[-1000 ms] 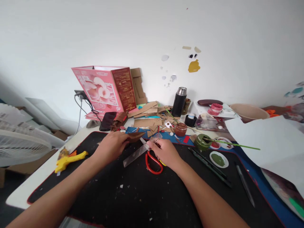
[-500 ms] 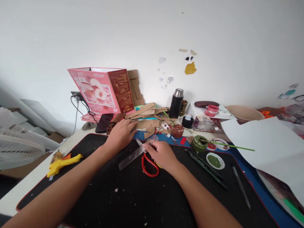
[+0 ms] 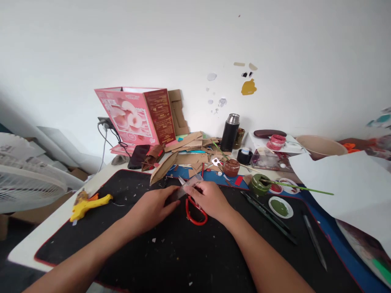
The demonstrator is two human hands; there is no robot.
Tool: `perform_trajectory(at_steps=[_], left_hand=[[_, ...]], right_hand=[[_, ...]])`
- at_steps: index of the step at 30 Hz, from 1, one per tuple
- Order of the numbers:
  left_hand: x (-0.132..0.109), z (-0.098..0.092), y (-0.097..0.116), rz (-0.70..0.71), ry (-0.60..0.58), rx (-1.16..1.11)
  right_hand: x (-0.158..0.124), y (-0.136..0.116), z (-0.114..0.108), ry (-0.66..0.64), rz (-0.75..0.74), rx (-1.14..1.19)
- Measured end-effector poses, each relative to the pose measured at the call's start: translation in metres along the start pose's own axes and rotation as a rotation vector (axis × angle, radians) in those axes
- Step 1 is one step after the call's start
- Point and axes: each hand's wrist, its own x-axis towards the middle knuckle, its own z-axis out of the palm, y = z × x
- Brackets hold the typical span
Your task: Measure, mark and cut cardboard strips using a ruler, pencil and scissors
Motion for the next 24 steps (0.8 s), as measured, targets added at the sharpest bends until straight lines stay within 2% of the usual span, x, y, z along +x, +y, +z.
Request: perform_trajectory(at_steps=[4,8,11,13,15,18,21,24], left_hand=[[-0.011,-0.009,-0.019,-0.095,0.021,0.088],[-0.025,-0.009,-0.037,-0.154,0.004,0.258],[-0.028,-0.015,-0.039,-0.069,0.165,0.268],[-0.018,-0.026,-0.035,-0.018,0.281,0.247],[0.006,-0.042,-0.029,0.018,0.290,0.214],[0.066,-0.068,-0.026,0.061,0.224,0.250],[0.140,-0.087,-0.032,-0.042,0.171,0.404],[0.203,-0.092,-0.043,-0.121,0.160,0.453]], right_hand=[[-0.001,0.000,-0.002,-0.003,0.062,0.205],[0.000,0.002,-0.003,0.024,0.120,0.201],[0.000,0.002,-0.001,0.015,0.107,0.135],[0.000,0.001,0.000,0.008,0.084,0.111],[-0.001,0.000,0.000,0.011,0.070,0.097],[0.000,0.001,0.000,0.043,0.052,0.051],[0.002,0.003,-0.001,0.097,0.010,0.005],[0.004,0.006,-0.001,0.127,-0.007,-0.007]])
